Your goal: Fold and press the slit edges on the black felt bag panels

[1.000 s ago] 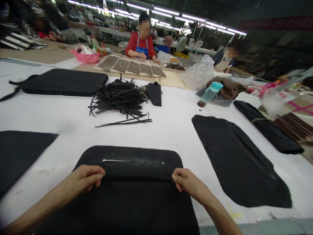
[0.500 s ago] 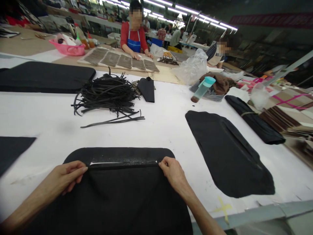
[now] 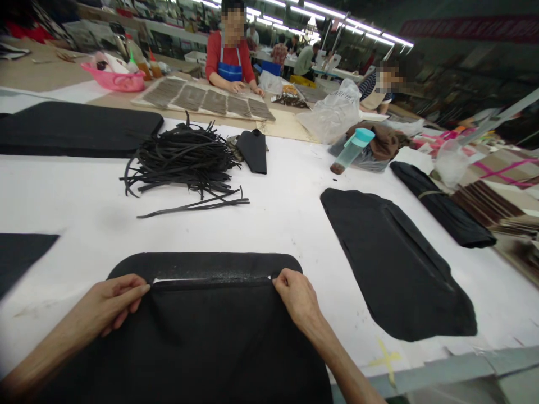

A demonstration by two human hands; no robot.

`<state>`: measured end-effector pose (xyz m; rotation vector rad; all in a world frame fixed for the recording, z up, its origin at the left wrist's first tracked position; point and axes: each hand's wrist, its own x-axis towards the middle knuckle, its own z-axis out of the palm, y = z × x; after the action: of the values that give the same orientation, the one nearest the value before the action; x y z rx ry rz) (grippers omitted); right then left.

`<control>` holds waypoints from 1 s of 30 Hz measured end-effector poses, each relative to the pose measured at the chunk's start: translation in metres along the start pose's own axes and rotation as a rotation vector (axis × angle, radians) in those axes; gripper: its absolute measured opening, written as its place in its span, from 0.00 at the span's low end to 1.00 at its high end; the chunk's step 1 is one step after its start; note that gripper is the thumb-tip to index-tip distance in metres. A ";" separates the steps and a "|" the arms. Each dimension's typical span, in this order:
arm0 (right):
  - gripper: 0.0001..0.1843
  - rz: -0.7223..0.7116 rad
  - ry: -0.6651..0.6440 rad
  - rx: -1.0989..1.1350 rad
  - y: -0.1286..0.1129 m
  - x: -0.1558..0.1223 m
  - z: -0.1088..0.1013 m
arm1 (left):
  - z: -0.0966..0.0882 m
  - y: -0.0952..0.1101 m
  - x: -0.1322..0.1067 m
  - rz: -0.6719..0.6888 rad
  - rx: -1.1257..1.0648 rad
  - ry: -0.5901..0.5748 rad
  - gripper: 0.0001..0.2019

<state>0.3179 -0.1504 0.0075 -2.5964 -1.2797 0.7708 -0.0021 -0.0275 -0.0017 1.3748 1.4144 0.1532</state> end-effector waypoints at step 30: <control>0.19 -0.110 -0.168 0.030 0.036 0.023 0.017 | 0.008 -0.010 0.003 0.106 0.051 0.196 0.05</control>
<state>0.3463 -0.1562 -0.0279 -2.4578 -1.4310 0.9973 -0.0016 -0.0326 -0.0141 1.5105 1.5146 0.3309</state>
